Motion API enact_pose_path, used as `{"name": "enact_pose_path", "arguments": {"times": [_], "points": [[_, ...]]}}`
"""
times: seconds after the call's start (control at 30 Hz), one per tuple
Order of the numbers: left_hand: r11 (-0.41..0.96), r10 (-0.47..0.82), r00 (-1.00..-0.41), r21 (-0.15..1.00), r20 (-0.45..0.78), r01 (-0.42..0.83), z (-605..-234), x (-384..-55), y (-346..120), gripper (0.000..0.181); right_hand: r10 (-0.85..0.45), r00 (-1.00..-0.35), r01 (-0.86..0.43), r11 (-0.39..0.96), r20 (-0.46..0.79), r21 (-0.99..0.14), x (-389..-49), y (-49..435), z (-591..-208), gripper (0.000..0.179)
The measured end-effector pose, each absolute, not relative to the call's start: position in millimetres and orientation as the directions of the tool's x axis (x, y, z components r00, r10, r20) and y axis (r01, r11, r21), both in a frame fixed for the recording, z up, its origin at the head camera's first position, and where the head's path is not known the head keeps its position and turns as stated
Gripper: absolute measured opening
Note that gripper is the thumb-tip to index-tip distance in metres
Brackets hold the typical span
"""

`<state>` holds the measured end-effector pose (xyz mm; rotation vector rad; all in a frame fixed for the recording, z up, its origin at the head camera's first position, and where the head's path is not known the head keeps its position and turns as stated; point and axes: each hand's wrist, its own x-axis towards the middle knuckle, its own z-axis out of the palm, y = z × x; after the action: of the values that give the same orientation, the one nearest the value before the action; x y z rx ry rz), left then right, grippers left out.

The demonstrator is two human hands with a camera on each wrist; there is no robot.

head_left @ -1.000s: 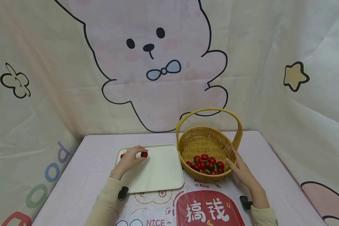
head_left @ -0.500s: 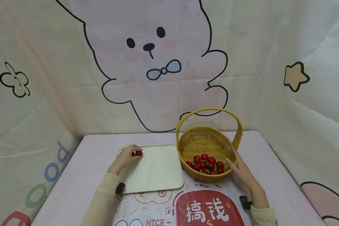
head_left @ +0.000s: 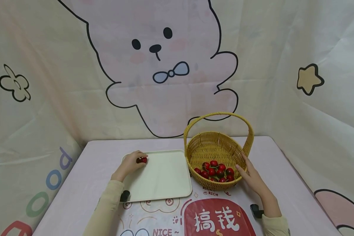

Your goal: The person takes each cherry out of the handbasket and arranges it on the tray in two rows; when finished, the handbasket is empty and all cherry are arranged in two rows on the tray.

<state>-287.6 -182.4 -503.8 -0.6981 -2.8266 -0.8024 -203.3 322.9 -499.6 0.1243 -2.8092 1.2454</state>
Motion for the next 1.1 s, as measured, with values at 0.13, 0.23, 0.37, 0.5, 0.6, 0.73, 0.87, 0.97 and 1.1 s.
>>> {"name": "enact_pose_path", "arguments": {"times": [0.13,0.23,0.37,0.5,0.6,0.73,0.87,0.97,1.1], "points": [[0.762,0.397,-0.887,0.455,0.234,0.461,-502.5,-287.5,-181.8,0.032,-0.046,-0.994,-0.101,0.668,0.094,-0.737,-203.8,323.0,-500.1,0.073],[0.763,0.399,-0.886,0.452,0.234,0.463,-501.9,-288.3,-181.4,0.031,-0.045,-0.995,-0.1,0.668,0.094,-0.737,-204.3,323.3,-500.8,0.073],[0.763,0.405,-0.882,0.444,0.24,0.471,-501.2,-288.8,-181.1,0.031,-0.046,-0.995,-0.099,0.672,0.093,-0.734,-204.9,323.8,-502.0,0.073],[0.755,0.409,-0.878,0.447,0.25,0.479,-500.1,-288.6,-180.4,0.032,-0.049,-0.994,-0.103,0.673,0.096,-0.732,-205.0,324.2,-502.8,0.073],[0.749,0.411,-0.873,0.449,0.263,0.488,-499.1,-288.4,-179.6,0.032,-0.047,-0.994,-0.104,0.673,0.097,-0.732,-205.0,324.4,-503.1,0.074],[0.738,0.419,-0.86,0.443,0.291,0.509,-497.7,-287.0,-177.8,0.032,-0.045,-0.994,-0.1,0.673,0.095,-0.733,-204.9,324.1,-502.9,0.074],[0.711,0.434,-0.838,0.445,0.332,0.545,-495.4,-284.6,-173.0,0.03,-0.044,-0.995,-0.099,0.673,0.093,-0.733,-204.8,323.9,-502.4,0.074],[0.691,0.434,-0.822,0.45,0.368,0.566,-494.0,-282.6,-169.0,0.03,-0.045,-0.995,-0.099,0.673,0.093,-0.733,-204.6,323.8,-502.1,0.074],[0.67,0.423,-0.808,0.459,0.41,0.583,-493.7,-279.6,-163.8,0.031,-0.045,-0.994,-0.1,0.674,0.095,-0.732,-204.4,323.9,-502.0,0.074]]}}
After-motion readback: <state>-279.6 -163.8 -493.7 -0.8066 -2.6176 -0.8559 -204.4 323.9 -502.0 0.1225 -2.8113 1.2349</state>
